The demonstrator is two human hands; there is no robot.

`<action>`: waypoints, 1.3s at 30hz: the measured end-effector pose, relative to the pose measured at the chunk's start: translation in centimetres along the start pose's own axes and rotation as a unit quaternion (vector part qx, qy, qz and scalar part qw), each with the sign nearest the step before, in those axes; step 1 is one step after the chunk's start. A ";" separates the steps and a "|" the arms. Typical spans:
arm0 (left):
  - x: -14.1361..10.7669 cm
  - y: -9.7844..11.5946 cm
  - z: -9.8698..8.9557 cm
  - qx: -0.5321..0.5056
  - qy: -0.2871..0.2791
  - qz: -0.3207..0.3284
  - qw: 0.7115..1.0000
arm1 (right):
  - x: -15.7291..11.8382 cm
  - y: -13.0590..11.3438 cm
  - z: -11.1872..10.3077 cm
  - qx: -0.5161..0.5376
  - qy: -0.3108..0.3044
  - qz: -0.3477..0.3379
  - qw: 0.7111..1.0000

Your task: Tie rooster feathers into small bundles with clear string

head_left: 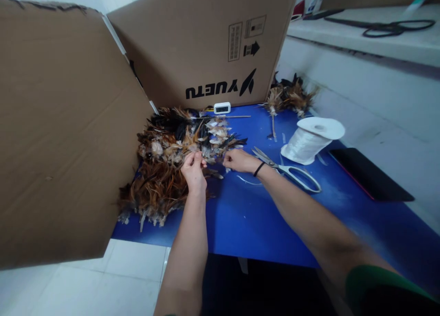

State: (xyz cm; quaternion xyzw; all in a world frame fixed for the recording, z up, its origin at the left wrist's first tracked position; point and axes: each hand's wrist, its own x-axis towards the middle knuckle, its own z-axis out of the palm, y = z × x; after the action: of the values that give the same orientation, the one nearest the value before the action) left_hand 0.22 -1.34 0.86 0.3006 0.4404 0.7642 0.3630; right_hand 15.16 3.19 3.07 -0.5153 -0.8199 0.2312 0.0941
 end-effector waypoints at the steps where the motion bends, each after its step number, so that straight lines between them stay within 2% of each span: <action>1: 0.1 0.1 -0.1 -0.007 0.006 -0.002 1.000 | 0.0 0.1 -0.3 0.012 0.017 0.003 1.000; 5: 0.3 0.5 -0.3 -0.029 0.025 0.005 0.999 | -0.4 -0.2 -0.4 0.014 0.150 0.020 0.988; 6: 0.4 0.6 -0.4 -0.033 0.027 0.010 0.999 | -0.4 -0.4 -0.1 0.004 0.164 0.015 0.986; 8: 0.5 0.8 -0.4 -0.038 0.026 0.020 0.999 | -0.5 -1.1 0.7 -0.009 0.130 -0.012 0.991; 10: 0.5 0.9 -0.4 -0.042 0.025 0.025 0.998 | -0.5 -1.7 1.7 -0.020 0.051 -0.034 0.998; 13: 0.5 1.0 -0.4 -0.039 0.026 0.024 0.999 | -0.4 -2.0 2.9 -0.036 -0.020 -0.030 0.999; 16: 0.5 1.1 -0.4 -0.036 0.028 0.013 0.999 | -0.1 -1.6 3.2 -0.021 -0.024 -0.029 0.999; 19: 0.4 1.1 -0.3 -0.046 0.032 0.000 0.998 | 0.1 -1.0 2.5 -0.001 -0.023 -0.041 0.999; 22: 0.4 1.1 -0.3 -0.057 0.033 -0.005 0.998 | 0.0 -0.6 1.3 0.111 -0.008 -0.036 0.993; 25: 0.3 1.0 -0.2 -0.060 0.023 -0.024 0.998 | -0.3 -0.4 0.1 0.309 0.002 -0.014 0.951; 28: 0.3 0.7 -0.1 -0.061 0.007 -0.057 0.996 | -0.4 -0.4 -0.7 0.430 0.012 0.010 0.902; 34: -0.2 0.1 0.1 -0.047 -0.035 -0.109 0.992 | -0.3 -0.5 -1.1 0.549 0.055 0.016 0.834; 39: -0.8 0.3 0.4 -0.053 -0.097 -0.152 0.982 | -0.8 -1.4 -1.6 0.585 0.070 -0.037 0.807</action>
State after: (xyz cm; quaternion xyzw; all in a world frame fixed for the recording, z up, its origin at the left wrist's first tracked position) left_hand 0.85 -1.90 1.21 0.2828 0.4028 0.6894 0.5314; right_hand 15.04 2.43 5.21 -0.3469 -0.5387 0.6268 0.4434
